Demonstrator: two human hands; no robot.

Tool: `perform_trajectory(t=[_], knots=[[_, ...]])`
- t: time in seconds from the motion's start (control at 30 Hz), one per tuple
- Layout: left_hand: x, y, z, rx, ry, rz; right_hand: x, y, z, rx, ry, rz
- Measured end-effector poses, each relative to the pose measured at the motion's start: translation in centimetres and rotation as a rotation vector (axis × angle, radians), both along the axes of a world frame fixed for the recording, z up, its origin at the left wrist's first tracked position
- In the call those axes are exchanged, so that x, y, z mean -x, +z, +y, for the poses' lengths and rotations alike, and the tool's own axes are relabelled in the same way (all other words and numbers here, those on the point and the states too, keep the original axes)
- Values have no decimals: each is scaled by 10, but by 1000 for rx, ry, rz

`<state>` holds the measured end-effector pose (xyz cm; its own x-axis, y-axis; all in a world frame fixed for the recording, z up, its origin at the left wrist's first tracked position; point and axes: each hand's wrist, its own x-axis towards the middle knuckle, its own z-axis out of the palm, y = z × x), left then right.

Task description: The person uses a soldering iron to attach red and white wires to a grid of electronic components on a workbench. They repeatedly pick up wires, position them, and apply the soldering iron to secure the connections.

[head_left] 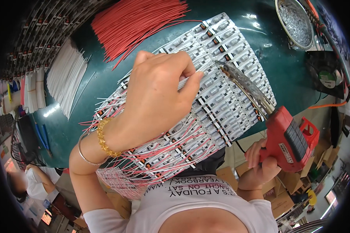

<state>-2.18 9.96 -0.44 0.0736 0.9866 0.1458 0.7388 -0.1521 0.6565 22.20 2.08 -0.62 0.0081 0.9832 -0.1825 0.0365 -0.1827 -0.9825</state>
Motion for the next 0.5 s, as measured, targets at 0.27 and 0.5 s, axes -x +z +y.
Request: perform_trajectory(t=[0.27, 0.5], knots=[[0, -1, 1, -26, -15, 12, -6, -3, -1, -74, 14, 92], [0, 0, 2, -1, -11, 15, 0, 1, 2, -47, 23, 92]])
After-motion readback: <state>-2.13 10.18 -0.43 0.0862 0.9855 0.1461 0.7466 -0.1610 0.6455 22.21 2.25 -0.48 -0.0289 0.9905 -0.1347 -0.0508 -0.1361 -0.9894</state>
